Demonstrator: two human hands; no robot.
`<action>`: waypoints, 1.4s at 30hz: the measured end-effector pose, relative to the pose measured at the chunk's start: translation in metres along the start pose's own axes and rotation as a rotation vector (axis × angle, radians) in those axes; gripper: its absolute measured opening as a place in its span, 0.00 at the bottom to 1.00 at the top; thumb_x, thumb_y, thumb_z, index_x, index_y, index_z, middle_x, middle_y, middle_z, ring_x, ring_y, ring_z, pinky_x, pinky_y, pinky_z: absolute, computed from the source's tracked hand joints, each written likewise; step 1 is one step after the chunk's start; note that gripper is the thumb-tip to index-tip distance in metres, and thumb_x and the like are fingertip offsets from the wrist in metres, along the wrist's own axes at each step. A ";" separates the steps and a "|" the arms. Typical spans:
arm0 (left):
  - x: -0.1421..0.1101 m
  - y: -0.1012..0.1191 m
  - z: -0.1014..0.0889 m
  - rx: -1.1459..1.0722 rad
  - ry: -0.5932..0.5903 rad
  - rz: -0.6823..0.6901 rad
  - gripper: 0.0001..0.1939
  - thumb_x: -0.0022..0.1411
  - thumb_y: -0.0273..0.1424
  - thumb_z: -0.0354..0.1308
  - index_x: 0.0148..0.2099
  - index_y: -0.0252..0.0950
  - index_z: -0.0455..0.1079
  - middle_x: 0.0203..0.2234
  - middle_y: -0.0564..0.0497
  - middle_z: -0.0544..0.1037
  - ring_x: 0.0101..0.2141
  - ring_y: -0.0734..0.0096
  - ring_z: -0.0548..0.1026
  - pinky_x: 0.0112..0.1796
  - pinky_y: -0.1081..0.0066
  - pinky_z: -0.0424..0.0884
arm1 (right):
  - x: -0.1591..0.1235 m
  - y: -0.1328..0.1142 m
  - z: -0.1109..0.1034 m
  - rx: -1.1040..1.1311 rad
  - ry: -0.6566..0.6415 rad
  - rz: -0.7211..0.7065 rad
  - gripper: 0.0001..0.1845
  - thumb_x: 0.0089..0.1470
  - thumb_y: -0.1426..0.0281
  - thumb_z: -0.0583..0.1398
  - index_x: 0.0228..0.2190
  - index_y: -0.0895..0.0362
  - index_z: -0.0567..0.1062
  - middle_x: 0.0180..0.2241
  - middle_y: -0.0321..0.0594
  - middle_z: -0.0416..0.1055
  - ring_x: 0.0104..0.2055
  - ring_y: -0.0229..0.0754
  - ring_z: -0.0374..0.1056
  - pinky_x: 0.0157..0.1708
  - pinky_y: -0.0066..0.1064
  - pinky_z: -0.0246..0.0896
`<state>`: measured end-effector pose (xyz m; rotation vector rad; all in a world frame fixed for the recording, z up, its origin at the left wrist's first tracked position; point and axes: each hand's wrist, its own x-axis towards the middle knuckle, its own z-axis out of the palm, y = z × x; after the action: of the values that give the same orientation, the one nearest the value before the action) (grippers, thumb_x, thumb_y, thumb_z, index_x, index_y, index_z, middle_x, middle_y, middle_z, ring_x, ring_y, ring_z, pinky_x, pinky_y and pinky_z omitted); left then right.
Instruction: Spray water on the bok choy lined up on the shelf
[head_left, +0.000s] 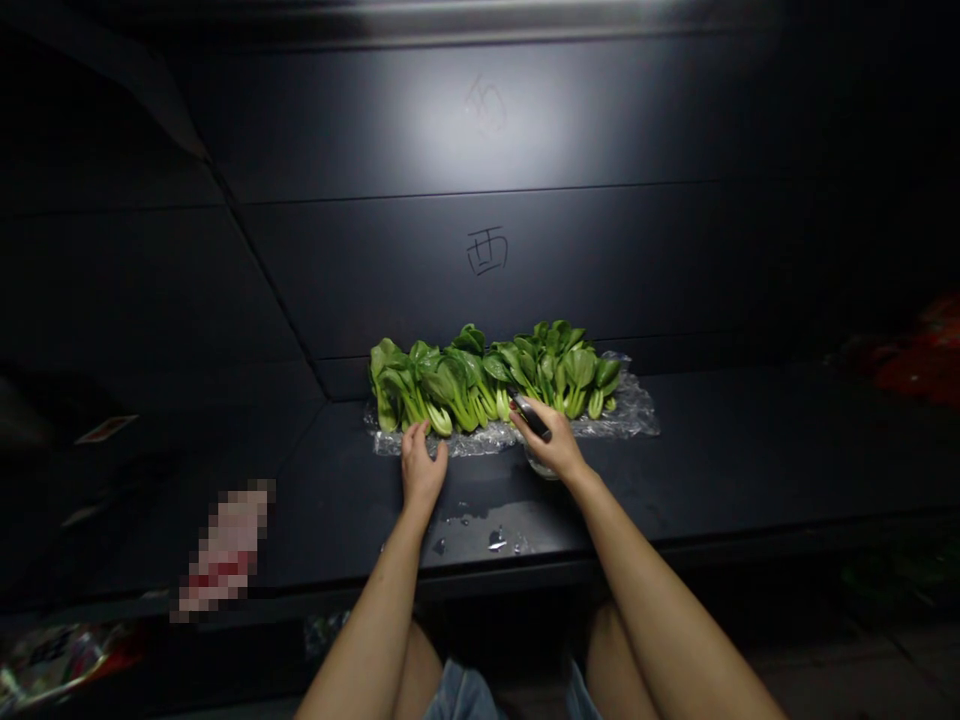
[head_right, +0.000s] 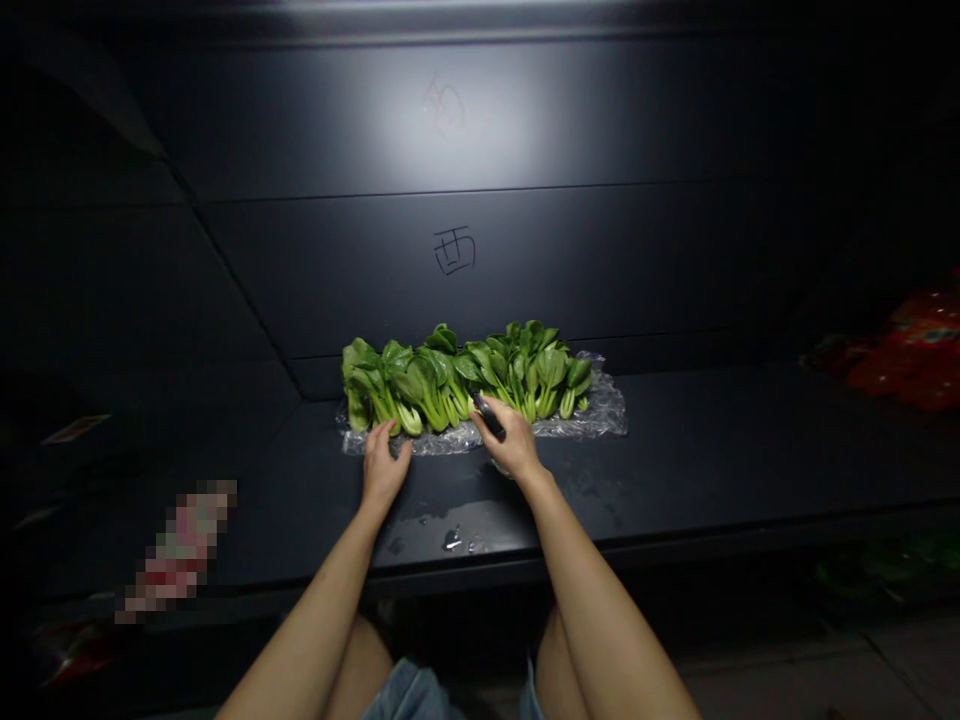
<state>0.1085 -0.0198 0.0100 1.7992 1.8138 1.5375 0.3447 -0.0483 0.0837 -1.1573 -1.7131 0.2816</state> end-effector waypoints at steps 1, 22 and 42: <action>0.000 0.000 0.000 0.002 0.001 -0.003 0.23 0.56 0.30 0.56 0.55 0.34 0.69 0.55 0.39 0.68 0.58 0.54 0.66 0.62 0.55 0.60 | -0.001 -0.002 -0.001 -0.004 0.005 -0.012 0.19 0.60 0.56 0.57 0.43 0.56 0.78 0.44 0.47 0.79 0.47 0.50 0.75 0.49 0.40 0.68; -0.002 0.002 -0.005 -0.004 -0.042 -0.051 0.26 0.57 0.29 0.55 0.59 0.32 0.67 0.60 0.35 0.66 0.62 0.51 0.63 0.62 0.54 0.60 | -0.009 -0.003 0.003 -0.146 -0.061 -0.153 0.17 0.62 0.61 0.55 0.46 0.57 0.75 0.43 0.50 0.78 0.45 0.49 0.75 0.46 0.38 0.69; -0.002 -0.003 -0.006 -0.009 -0.028 -0.067 0.25 0.57 0.30 0.56 0.58 0.34 0.68 0.60 0.36 0.66 0.62 0.52 0.63 0.62 0.54 0.60 | -0.012 -0.021 0.009 -0.197 -0.139 -0.245 0.14 0.61 0.67 0.56 0.47 0.56 0.74 0.44 0.49 0.77 0.46 0.49 0.74 0.45 0.38 0.69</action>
<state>0.1034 -0.0241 0.0093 1.7282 1.8316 1.4868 0.3257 -0.0654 0.0859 -1.0736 -2.0195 0.0428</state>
